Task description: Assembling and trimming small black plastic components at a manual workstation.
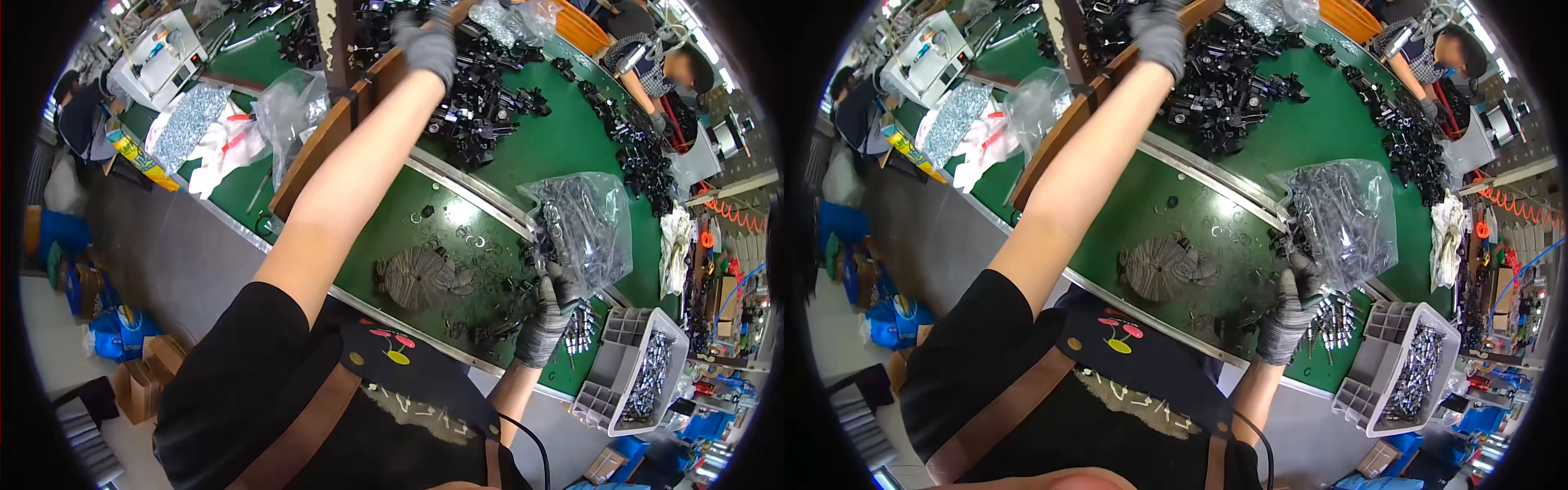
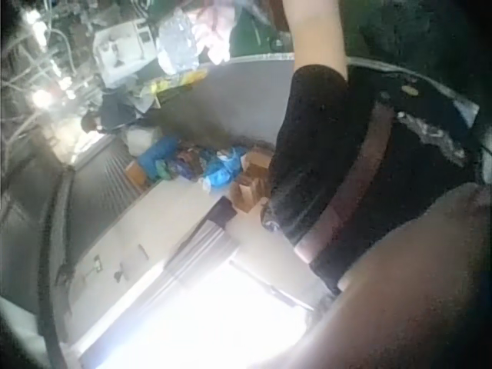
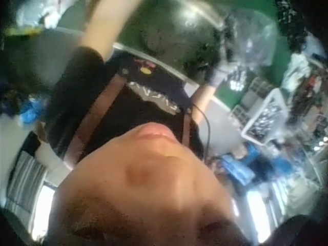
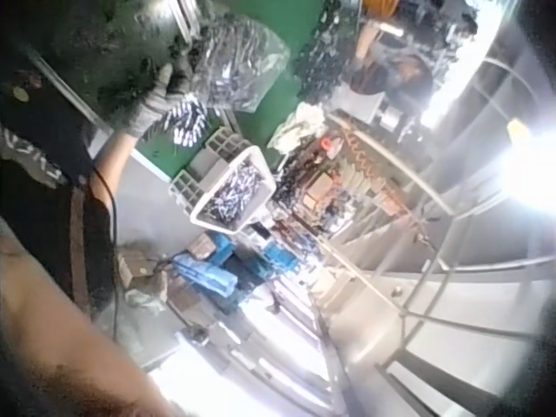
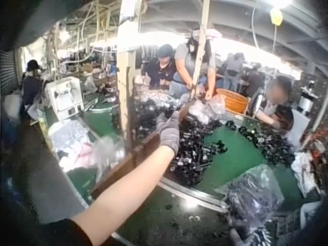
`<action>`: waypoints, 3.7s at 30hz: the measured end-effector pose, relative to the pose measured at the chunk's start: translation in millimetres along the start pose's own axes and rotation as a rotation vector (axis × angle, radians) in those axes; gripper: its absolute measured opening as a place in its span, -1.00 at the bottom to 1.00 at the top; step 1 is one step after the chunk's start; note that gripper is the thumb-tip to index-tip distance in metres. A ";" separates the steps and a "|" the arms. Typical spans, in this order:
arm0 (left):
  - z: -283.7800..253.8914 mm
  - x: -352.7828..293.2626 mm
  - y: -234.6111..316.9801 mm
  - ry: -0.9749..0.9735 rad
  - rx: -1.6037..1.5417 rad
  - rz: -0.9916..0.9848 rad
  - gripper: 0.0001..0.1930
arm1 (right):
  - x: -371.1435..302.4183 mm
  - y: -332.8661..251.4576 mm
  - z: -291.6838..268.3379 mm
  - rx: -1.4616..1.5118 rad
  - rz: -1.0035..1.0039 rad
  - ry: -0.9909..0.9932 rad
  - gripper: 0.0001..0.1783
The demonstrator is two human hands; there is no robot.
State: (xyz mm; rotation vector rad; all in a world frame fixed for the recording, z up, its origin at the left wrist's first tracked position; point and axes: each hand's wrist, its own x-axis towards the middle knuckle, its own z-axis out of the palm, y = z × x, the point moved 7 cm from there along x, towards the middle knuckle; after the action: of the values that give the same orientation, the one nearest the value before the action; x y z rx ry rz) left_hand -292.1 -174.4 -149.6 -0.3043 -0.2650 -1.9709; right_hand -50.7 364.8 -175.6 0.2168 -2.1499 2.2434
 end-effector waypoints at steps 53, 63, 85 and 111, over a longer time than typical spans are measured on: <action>62.0 -431.6 162.2 -0.123 0.541 -1.240 -0.47 | -31.3 -68.4 -49.2 -0.454 -0.067 0.287 -0.84; 66.1 -413.2 174.0 -0.251 0.839 -1.188 -0.46 | -38.2 -51.3 95.1 -0.298 -0.216 -0.166 -0.79; 49.2 -429.8 162.6 -0.475 0.699 -1.504 -0.79 | -57.4 -24.5 -5.5 0.342 -0.317 0.196 -0.20; 66.0 -428.0 164.6 -0.397 0.637 -1.367 -0.73 | 2.5 7.5 17.4 0.462 -0.241 -0.395 -0.49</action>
State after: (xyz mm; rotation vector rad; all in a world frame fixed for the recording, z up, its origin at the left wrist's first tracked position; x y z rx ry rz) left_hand 33.2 147.7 -221.1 -0.0563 -1.6652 -2.9265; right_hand -52.7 347.0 -182.1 0.9435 -1.5744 2.6755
